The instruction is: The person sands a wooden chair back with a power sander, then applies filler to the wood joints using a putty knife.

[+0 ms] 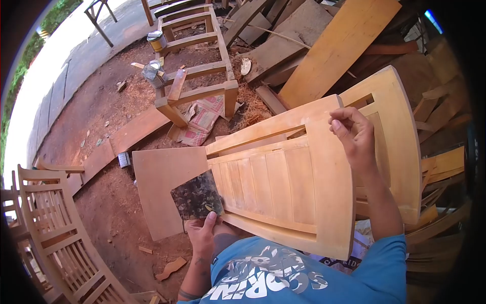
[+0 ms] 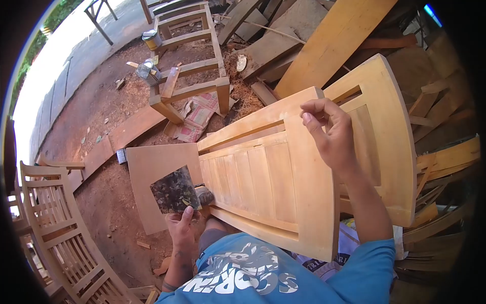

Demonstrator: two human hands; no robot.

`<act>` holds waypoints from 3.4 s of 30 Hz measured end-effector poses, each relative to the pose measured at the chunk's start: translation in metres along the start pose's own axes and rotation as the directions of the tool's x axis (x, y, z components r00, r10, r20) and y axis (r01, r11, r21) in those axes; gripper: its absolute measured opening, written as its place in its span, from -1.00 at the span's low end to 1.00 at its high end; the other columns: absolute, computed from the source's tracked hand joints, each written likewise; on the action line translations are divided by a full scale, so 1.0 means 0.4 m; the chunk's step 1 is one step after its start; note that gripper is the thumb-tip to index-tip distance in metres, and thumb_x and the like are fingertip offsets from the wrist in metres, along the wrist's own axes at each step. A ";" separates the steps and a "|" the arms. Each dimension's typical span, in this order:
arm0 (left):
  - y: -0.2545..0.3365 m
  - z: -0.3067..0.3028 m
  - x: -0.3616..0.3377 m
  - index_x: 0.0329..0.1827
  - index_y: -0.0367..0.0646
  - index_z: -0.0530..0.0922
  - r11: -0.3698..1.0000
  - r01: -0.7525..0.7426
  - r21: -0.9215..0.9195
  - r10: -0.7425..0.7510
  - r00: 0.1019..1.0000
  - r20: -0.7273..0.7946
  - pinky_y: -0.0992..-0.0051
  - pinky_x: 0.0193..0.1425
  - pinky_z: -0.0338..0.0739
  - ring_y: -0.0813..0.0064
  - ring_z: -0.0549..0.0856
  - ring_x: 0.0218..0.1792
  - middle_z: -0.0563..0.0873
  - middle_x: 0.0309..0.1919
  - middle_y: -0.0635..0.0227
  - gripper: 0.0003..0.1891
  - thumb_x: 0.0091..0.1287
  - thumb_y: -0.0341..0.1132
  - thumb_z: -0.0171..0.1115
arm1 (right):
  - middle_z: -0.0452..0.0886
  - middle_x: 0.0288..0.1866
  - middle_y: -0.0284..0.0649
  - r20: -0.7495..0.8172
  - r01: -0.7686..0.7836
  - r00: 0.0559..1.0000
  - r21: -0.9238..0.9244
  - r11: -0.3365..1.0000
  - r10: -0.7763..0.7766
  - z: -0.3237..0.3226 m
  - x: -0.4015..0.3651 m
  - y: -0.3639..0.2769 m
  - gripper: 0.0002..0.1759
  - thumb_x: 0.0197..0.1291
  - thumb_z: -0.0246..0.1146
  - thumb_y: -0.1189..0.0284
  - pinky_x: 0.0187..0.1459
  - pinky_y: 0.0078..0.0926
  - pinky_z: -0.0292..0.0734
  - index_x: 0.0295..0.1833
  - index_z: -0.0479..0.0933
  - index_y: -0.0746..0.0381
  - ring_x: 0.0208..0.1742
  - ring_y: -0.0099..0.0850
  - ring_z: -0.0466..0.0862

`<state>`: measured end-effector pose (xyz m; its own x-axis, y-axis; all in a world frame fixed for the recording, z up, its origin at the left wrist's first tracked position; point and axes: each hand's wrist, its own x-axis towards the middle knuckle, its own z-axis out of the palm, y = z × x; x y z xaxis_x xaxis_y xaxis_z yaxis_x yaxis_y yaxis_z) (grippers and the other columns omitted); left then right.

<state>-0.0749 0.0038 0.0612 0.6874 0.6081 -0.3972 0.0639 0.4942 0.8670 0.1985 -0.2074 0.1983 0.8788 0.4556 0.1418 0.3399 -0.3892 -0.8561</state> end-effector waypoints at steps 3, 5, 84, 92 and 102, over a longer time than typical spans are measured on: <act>0.017 -0.020 0.043 -0.21 -0.27 0.61 0.997 0.071 -0.012 -0.068 0.985 0.159 0.53 -0.28 0.58 0.53 0.66 -0.40 0.69 -0.36 0.33 -0.84 0.21 -0.40 0.31 | 0.61 -0.22 -0.23 0.222 -0.123 0.967 -0.035 0.992 0.128 0.066 -0.067 -0.076 -0.71 0.18 0.26 0.48 -0.07 -0.57 0.51 0.00 0.50 0.34 -0.22 -0.53 0.60; 0.040 -0.020 0.066 -0.18 -0.27 0.61 0.988 0.154 0.020 -0.151 0.925 0.349 0.51 -0.23 0.60 0.51 0.67 -0.36 0.70 -0.31 0.30 -0.79 0.17 -0.38 0.36 | 0.61 -0.16 -0.20 0.395 -0.257 0.883 -0.042 0.966 0.252 0.124 -0.121 -0.110 -0.58 0.13 0.32 0.43 -0.04 -0.52 0.51 0.09 0.45 0.35 -0.19 -0.46 0.62; 0.148 -0.111 -0.066 -0.01 -0.34 0.51 0.923 0.329 0.201 -0.382 0.846 0.371 0.45 -0.01 0.58 0.49 0.67 -0.13 0.70 -0.18 0.24 -0.64 0.15 -0.43 0.37 | 0.39 0.29 -0.18 0.735 -0.736 0.676 0.677 0.011 0.053 0.536 -0.397 0.002 -0.42 0.35 0.09 0.25 0.24 -0.42 0.35 0.37 0.19 0.31 0.29 -0.42 0.43; 0.159 -0.109 -0.205 -0.05 -0.34 0.55 0.964 0.165 0.210 -0.231 0.909 0.347 0.45 0.02 0.54 0.48 0.66 -0.12 0.70 -0.15 0.25 -0.70 0.17 -0.48 0.34 | 0.58 -0.01 -0.25 0.471 -0.541 0.834 0.802 0.254 0.287 0.486 -0.460 -0.015 -0.63 0.41 0.01 0.30 0.08 -0.57 0.44 0.14 0.38 0.35 0.00 -0.56 0.56; 0.212 -0.114 -0.239 0.24 -0.35 0.31 0.977 -0.205 0.065 0.200 0.977 0.075 0.45 0.09 0.51 0.41 0.57 0.06 0.52 0.06 0.17 -0.28 -0.03 -0.45 0.45 | 0.58 -0.07 -0.29 0.411 -0.488 0.873 0.731 0.477 0.263 0.442 -0.502 -0.013 -0.66 0.42 0.00 0.35 0.00 -0.59 0.46 0.14 0.37 0.36 -0.08 -0.62 0.54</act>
<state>-0.1682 0.0157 0.1590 0.7387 0.6462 -0.1920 -0.0312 0.3173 0.9478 -0.0389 -0.1553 0.0864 0.7190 0.6242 -0.3057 -0.5115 0.1773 -0.8408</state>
